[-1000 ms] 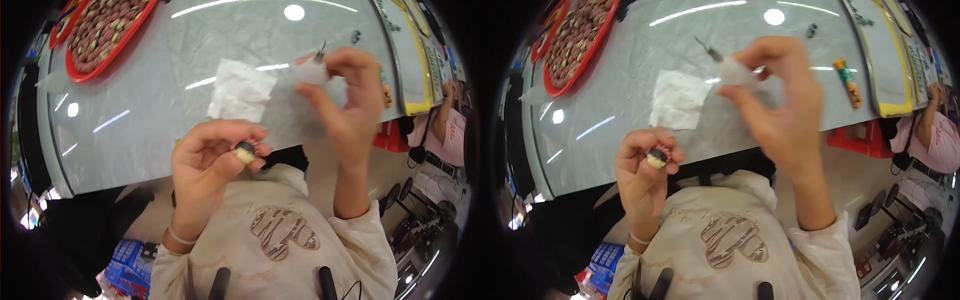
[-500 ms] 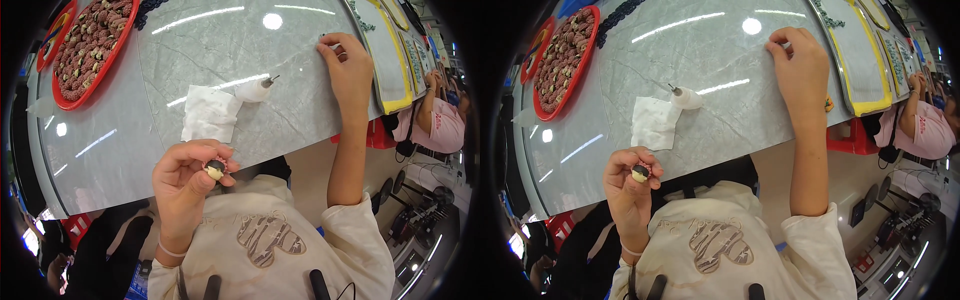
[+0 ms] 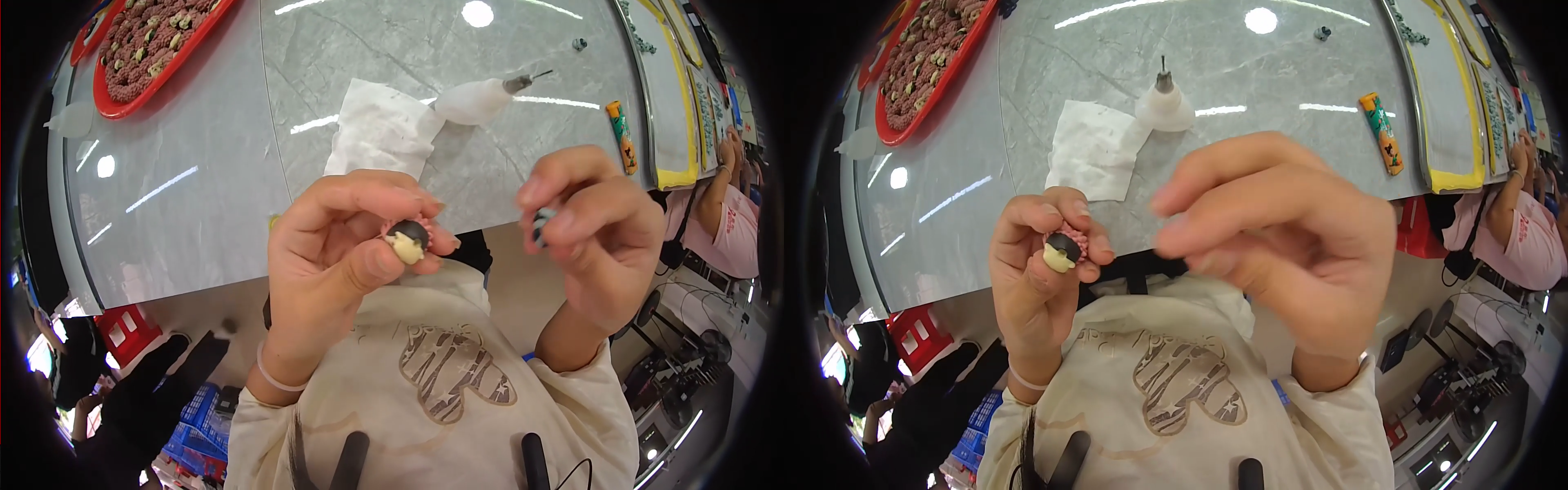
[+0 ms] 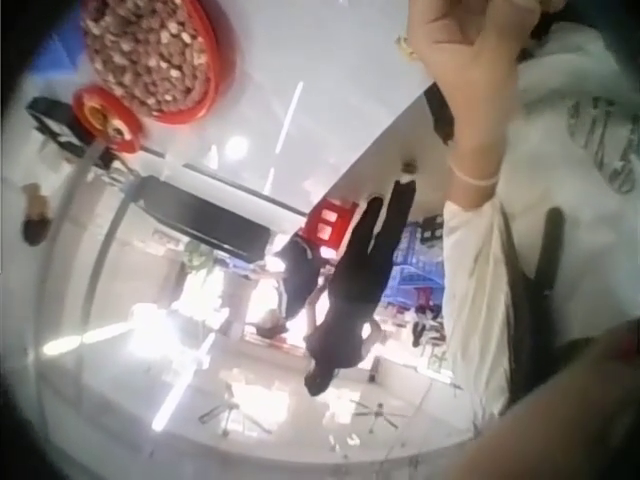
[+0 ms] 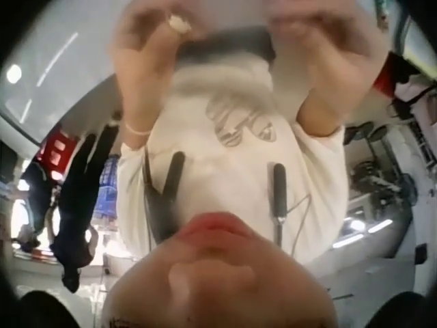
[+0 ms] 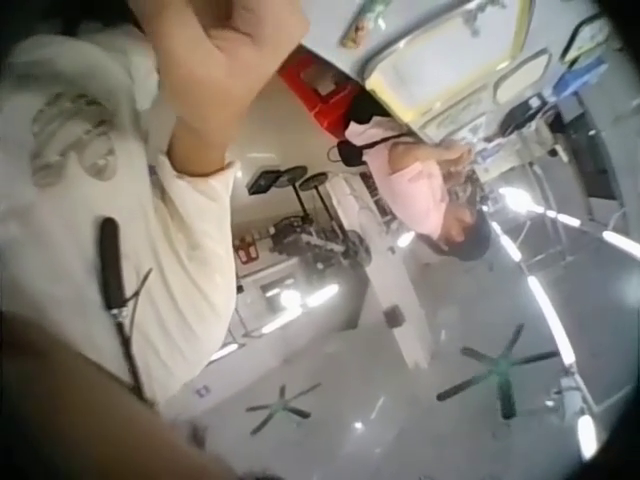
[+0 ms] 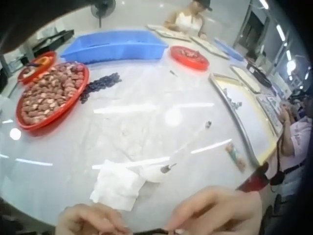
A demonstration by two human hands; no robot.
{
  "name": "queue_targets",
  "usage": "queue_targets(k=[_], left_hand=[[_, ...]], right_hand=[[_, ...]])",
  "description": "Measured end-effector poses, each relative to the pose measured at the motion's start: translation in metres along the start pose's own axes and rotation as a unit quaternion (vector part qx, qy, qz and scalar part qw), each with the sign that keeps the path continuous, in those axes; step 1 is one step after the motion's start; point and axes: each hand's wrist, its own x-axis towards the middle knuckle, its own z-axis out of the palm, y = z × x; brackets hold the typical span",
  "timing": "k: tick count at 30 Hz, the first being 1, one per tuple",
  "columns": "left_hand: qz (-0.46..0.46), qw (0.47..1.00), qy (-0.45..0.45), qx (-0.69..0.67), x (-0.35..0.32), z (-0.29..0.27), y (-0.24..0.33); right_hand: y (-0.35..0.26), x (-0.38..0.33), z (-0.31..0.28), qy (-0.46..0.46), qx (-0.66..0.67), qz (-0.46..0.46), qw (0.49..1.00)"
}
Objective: The person assembles miniature figurines by taking heads from a tray, applying glue with a dispenser bottle, and attaching small bodies to the heads by hand.
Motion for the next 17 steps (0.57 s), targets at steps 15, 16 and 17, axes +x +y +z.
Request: queue_targets(k=[15,16,17], left_hand=[[0.009,0.993,0.025,0.114,-0.013,0.005,0.004],[0.016,0.993,0.014,0.12,-0.014,0.004,0.004],[0.037,0.991,-0.018,0.127,-0.015,0.0,0.002]], right_hand=[[-0.002,-0.002,0.039,-0.001,-0.109,-0.09,0.99],[-0.002,-0.003,0.039,-0.005,-0.11,-0.102,0.989],[-0.003,-0.004,0.04,-0.009,-0.113,-0.114,0.987]])
